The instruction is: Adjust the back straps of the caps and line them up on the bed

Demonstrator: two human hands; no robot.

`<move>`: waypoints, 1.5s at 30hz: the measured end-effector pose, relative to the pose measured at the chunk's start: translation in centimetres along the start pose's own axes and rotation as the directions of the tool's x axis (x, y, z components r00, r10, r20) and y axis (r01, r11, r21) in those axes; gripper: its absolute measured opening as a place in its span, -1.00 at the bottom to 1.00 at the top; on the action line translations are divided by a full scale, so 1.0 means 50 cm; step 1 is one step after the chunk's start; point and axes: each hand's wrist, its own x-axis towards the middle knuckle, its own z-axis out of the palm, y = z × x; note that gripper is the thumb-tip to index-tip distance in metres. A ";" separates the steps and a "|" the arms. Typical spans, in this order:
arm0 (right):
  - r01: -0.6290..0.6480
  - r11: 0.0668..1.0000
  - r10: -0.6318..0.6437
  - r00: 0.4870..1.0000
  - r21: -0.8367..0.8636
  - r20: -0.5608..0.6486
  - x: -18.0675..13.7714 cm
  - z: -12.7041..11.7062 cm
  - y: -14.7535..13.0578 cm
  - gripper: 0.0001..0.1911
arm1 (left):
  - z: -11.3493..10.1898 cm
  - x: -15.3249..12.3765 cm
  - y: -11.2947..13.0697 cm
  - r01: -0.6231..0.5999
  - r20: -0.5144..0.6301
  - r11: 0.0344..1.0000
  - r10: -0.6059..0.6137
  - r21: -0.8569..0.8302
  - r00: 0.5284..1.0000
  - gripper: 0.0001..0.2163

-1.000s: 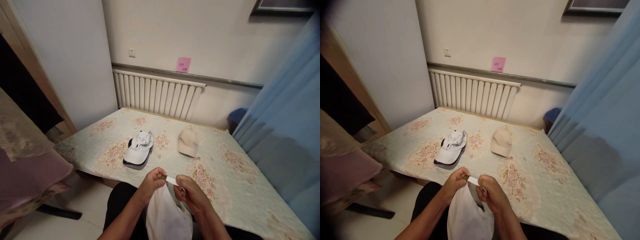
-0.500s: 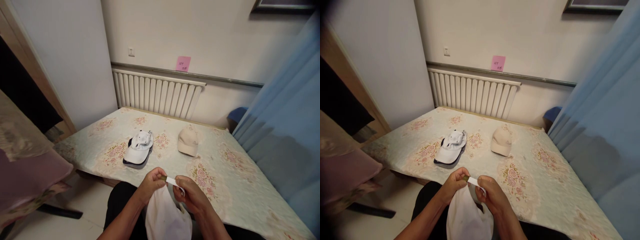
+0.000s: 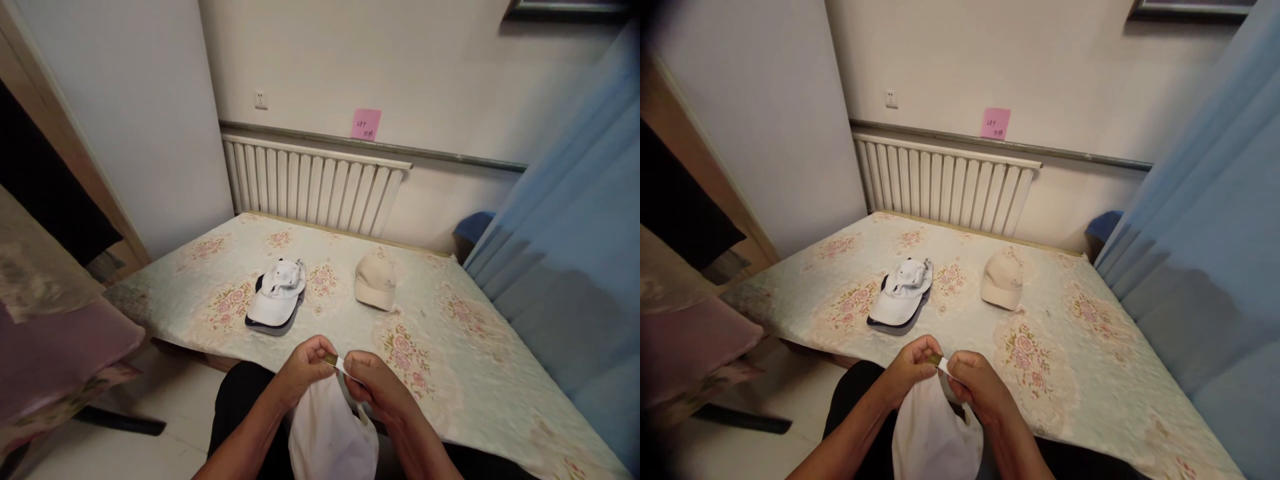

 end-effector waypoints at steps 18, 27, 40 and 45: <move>-0.023 0.919 -0.043 0.986 0.395 0.158 0.010 -0.002 0.022 -0.72 | 0.014 -0.001 0.007 -0.038 0.042 0.999 0.037 0.011 0.998 -0.78; 0.028 0.936 -0.068 0.992 0.350 0.105 0.012 0.002 0.028 -0.71 | 0.008 0.000 -0.004 -0.045 0.035 0.999 0.045 -0.007 0.998 -0.80; 0.050 0.987 -0.050 0.999 0.151 -0.004 0.002 0.014 0.018 -0.67 | 0.012 0.005 -0.007 -0.084 0.020 0.996 0.083 0.028 0.996 -0.84; 0.079 0.994 -0.075 0.996 0.078 -0.057 -0.010 0.014 0.004 -0.77 | 0.010 0.004 -0.007 -0.099 -0.012 0.990 0.100 0.097 0.995 -0.85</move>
